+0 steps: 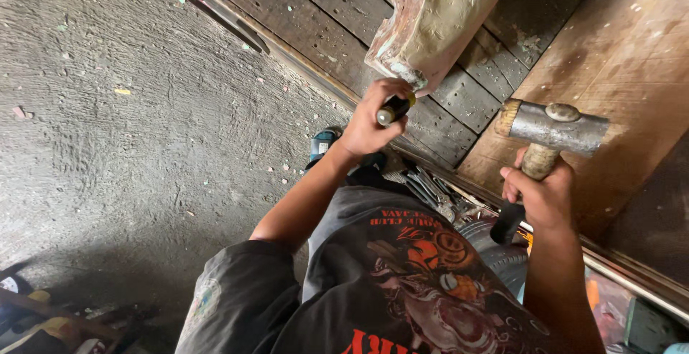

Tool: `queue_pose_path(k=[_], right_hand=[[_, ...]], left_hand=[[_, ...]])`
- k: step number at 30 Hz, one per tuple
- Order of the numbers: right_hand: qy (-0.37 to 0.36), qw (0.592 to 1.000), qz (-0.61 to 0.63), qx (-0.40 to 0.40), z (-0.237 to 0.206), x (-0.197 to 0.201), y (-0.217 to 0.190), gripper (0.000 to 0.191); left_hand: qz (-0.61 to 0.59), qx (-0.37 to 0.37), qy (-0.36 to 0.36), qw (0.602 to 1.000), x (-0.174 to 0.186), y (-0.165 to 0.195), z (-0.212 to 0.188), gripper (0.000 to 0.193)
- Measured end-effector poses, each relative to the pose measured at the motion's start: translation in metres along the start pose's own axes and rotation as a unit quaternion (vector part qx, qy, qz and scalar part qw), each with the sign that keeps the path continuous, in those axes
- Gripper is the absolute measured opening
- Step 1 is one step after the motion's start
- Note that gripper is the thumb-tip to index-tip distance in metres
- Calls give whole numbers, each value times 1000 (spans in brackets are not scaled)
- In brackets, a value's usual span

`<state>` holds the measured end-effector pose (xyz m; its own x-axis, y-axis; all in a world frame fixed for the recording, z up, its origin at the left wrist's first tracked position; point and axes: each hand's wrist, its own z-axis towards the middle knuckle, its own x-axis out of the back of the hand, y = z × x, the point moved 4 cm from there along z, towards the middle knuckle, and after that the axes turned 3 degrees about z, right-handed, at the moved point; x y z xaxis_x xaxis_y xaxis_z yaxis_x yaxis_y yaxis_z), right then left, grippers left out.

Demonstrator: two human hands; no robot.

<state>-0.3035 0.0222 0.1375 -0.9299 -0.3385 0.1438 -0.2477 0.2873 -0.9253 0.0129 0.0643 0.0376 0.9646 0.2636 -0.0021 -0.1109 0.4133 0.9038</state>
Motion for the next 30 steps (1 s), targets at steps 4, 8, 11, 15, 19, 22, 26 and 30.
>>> queue_pose_path(k=[4, 8, 11, 15, 19, 22, 26, 30], right_hand=[[4, 1000, 14, 2, -1, 2, 5, 23], [5, 999, 35, -1, -2, 1, 9, 21], [-1, 1000, 29, -2, -4, 0, 9, 20], [-9, 999, 35, 18, -8, -5, 1, 20], [16, 1000, -11, 20, -6, -17, -20, 21], [47, 994, -97, 24, 1, -30, -49, 20], [37, 971, -227, 59, 13, -53, -101, 17], [-4, 935, -344, 83, 29, -80, -140, 17]], left_hand=[[28, 111, -12, 993, 14, -7, -15, 44], [-52, 151, 3, 987, 10, -23, -18, 38], [-106, 146, 37, 983, 0, -35, -13, 33], [53, 42, 59, 996, -12, -35, -5, 27], [-134, -9, 89, 987, -28, -39, 6, 29], [-308, 62, 95, 945, -41, -58, 16, 25], [-309, 92, 122, 939, -47, -74, 22, 22], [-291, 70, 143, 943, -49, -73, 21, 23]])
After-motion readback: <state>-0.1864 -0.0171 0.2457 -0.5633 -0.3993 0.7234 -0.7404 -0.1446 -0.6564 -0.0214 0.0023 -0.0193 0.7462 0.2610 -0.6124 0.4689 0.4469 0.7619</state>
